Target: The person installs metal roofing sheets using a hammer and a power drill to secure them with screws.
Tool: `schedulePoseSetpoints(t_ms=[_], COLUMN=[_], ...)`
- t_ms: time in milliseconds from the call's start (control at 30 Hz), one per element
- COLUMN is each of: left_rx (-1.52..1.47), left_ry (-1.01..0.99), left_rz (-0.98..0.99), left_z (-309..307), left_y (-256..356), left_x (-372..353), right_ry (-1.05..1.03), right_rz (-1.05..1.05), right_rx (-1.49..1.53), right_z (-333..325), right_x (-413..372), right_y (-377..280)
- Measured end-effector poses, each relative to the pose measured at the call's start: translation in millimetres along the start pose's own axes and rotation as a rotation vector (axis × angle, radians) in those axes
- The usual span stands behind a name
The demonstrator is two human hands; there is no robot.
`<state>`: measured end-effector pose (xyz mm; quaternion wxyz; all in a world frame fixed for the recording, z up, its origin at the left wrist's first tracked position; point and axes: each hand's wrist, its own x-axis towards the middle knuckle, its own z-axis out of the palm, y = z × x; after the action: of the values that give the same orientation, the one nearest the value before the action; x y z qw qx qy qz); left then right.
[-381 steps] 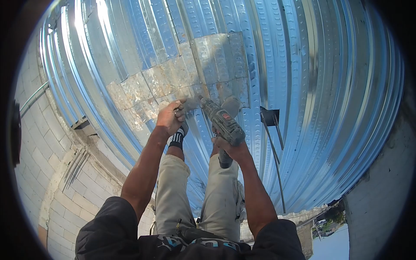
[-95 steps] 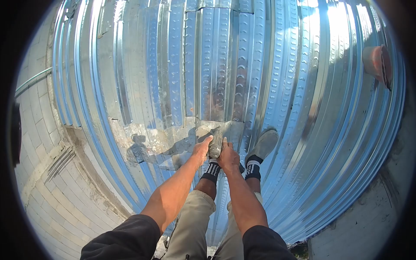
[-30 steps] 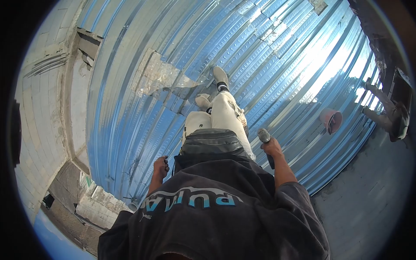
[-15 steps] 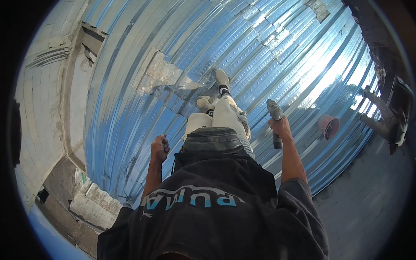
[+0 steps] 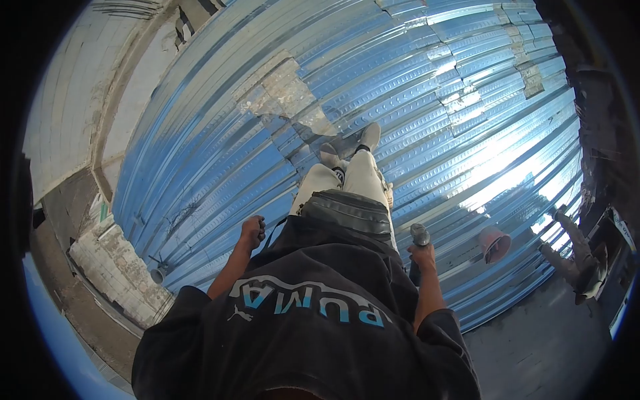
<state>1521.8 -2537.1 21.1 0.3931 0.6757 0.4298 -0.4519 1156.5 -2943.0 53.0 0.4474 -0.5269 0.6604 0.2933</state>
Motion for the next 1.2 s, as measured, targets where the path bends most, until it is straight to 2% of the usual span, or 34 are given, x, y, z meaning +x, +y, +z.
schedulePoseSetpoints(t_ms=[67, 167, 333, 467, 533, 567, 667, 967, 1067, 1200], left_rx=[0.001, -0.063, -0.041, -0.046, -0.088, -0.083, -0.016, -0.106, -0.192, -0.279], left_ry=[0.037, 0.028, -0.052, -0.099, -0.133, -0.147, -0.143, -0.003, 0.022, -0.054], left_rz=[0.007, 0.009, 0.116, 0.202, 0.215, 0.214, 0.195, 0.002, 0.006, 0.134], left_z=[8, 25, 78, 114, 126, 129, 131, 107, 110, 127], left_y=[2, 8, 55, 83, 89, 89, 86, 59, 64, 79], left_x=[-10, -9, -35, -46, -49, -53, -60, -29, -18, -48], right_ry=[0.006, 0.05, -0.003, -0.044, 0.008, 0.035, -0.008, -0.002, -0.045, -0.113], right_rz=[0.007, -0.126, -0.065, -0.066, -0.059, -0.064, -0.181, -0.195, -0.199, -0.226], right_rx=[-0.155, -0.229, -0.164, -0.08, -0.133, -0.162, 0.002, -0.153, -0.203, -0.256], right_z=[-3, -8, -49, -76, -91, -98, -115, -119, -112, -113], right_x=[-10, 14, -6, 54, 53, 54, 88, 104, 104, 99], right_y=[-4, 21, -64, -88, -130, -151, -166, -223, -227, -231])
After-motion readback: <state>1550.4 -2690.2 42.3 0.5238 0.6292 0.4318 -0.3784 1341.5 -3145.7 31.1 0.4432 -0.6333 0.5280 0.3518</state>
